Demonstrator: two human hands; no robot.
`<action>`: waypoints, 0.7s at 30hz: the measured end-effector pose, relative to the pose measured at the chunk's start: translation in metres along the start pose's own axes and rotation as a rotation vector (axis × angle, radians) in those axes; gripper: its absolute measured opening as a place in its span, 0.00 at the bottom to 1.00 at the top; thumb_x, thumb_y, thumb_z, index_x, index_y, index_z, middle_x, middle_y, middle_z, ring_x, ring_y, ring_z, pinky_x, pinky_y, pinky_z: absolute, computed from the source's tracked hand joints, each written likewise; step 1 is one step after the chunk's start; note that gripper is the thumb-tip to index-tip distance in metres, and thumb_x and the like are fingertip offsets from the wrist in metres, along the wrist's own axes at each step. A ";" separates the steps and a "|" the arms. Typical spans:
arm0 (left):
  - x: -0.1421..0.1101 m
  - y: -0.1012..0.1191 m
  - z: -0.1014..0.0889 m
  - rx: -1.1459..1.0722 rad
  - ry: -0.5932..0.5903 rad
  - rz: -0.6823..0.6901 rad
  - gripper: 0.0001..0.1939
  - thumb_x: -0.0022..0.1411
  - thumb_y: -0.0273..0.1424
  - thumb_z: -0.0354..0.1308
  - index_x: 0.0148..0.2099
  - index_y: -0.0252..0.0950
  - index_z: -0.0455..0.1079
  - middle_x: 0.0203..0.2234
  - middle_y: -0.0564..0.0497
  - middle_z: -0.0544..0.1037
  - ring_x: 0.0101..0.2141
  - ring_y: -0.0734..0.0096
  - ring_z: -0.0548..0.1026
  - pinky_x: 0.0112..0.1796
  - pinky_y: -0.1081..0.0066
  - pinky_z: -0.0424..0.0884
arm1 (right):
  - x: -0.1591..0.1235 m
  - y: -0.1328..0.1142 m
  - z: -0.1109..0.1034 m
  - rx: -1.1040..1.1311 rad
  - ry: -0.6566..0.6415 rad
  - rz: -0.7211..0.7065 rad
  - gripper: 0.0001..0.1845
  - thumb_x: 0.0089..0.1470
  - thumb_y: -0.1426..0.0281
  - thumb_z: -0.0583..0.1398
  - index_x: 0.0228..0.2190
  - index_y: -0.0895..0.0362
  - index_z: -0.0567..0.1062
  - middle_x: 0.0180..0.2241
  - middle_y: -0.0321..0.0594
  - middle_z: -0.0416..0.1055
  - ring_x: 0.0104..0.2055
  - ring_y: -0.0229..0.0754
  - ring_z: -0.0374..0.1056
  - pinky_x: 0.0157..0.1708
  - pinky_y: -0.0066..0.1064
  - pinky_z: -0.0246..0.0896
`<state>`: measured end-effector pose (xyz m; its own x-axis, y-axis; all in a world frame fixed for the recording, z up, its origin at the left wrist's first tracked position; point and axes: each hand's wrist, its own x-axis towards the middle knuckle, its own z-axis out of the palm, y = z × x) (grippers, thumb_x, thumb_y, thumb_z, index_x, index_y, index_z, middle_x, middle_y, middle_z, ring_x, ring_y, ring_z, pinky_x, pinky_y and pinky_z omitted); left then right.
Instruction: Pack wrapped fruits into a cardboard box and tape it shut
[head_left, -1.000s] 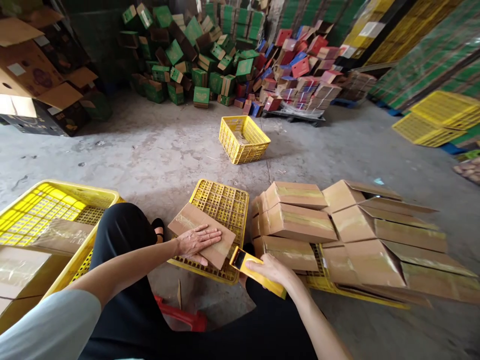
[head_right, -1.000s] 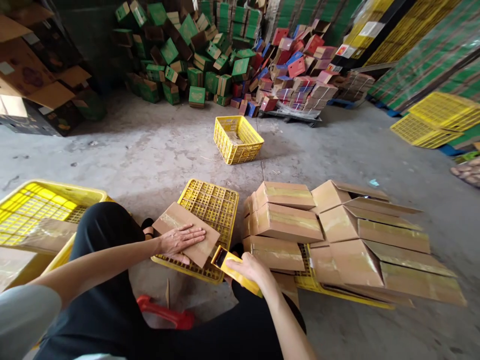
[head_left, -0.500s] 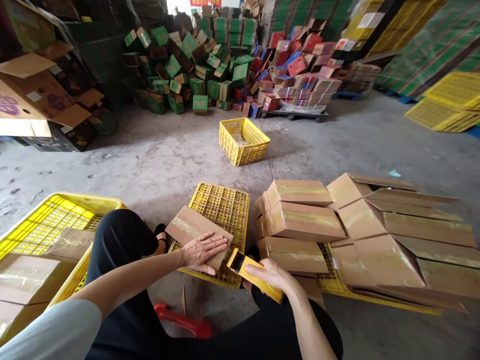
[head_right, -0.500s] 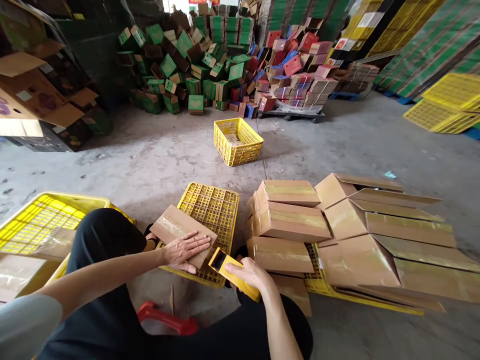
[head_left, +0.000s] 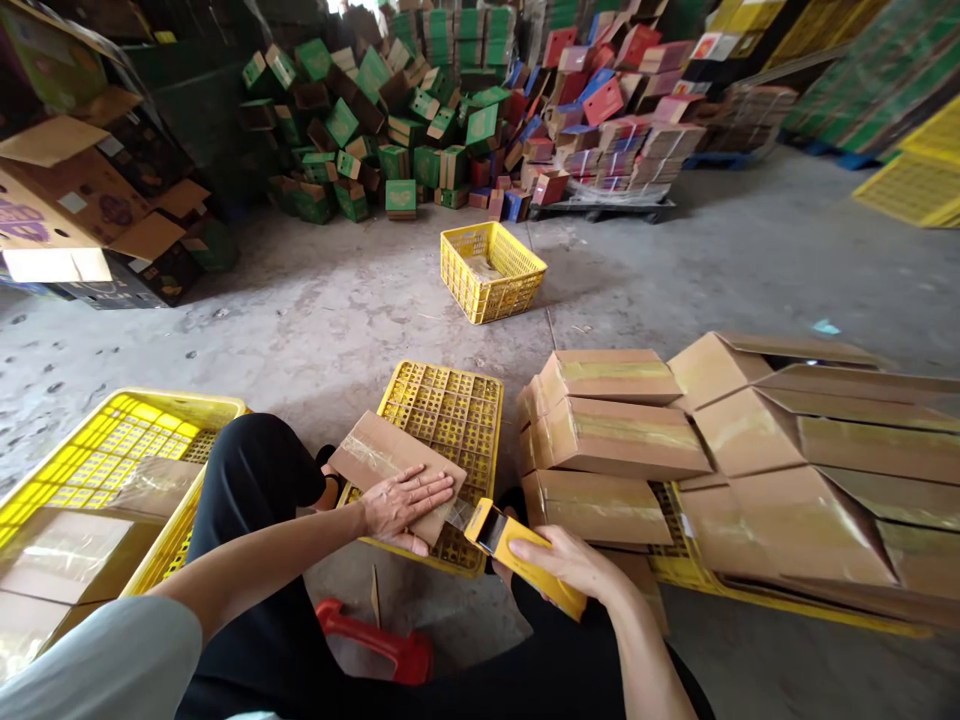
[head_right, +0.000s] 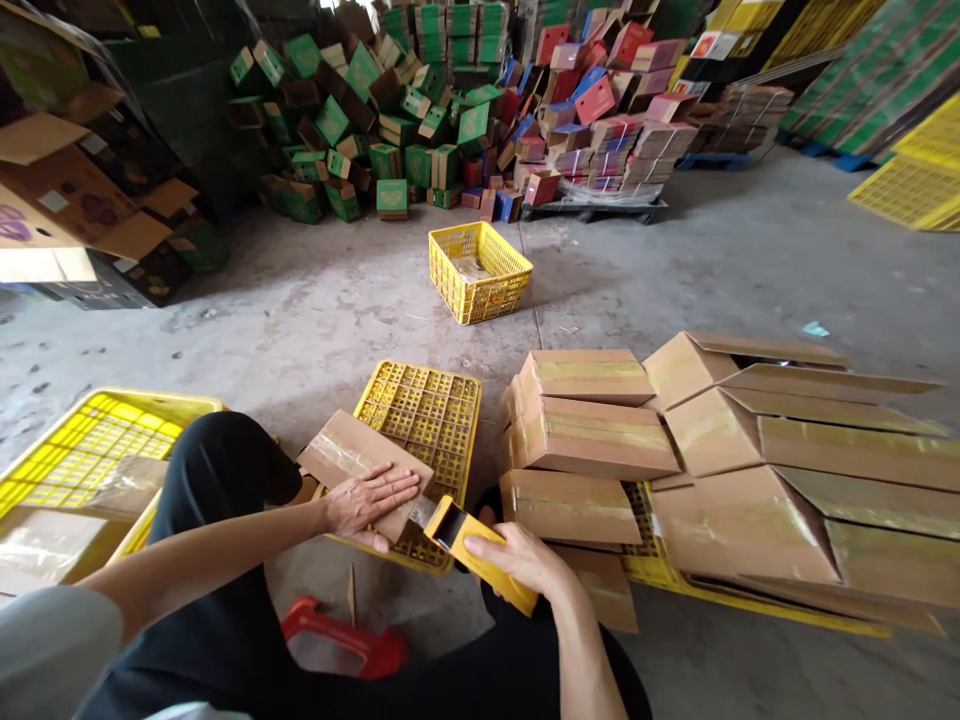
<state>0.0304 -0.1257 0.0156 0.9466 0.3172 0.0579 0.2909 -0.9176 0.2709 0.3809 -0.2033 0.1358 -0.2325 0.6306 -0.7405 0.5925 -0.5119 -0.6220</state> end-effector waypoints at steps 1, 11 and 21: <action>0.000 0.000 0.000 0.001 -0.003 -0.001 0.50 0.73 0.59 0.44 0.79 0.33 0.28 0.75 0.37 0.47 0.74 0.50 0.46 0.72 0.47 0.39 | 0.000 0.001 -0.001 0.004 -0.003 -0.001 0.25 0.58 0.46 0.61 0.36 0.57 0.76 0.34 0.46 0.83 0.32 0.48 0.79 0.29 0.31 0.71; 0.003 0.003 -0.003 0.001 0.039 0.020 0.51 0.72 0.60 0.43 0.79 0.34 0.26 0.75 0.37 0.47 0.74 0.52 0.46 0.72 0.48 0.38 | 0.015 0.004 0.006 -0.172 0.108 0.093 0.21 0.60 0.51 0.63 0.38 0.57 0.76 0.38 0.51 0.82 0.35 0.51 0.80 0.32 0.35 0.72; -0.036 -0.052 -0.005 0.084 0.528 -0.794 0.44 0.75 0.57 0.38 0.79 0.35 0.39 0.75 0.33 0.46 0.74 0.41 0.45 0.68 0.40 0.50 | 0.037 -0.018 0.031 -0.203 0.127 0.123 0.20 0.62 0.53 0.60 0.32 0.57 0.75 0.25 0.46 0.78 0.30 0.51 0.79 0.29 0.38 0.73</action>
<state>-0.0193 -0.0883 0.0048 0.2900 0.9025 0.3185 0.8493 -0.3961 0.3490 0.3378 -0.1894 0.1116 -0.0580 0.6457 -0.7614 0.7559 -0.4698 -0.4560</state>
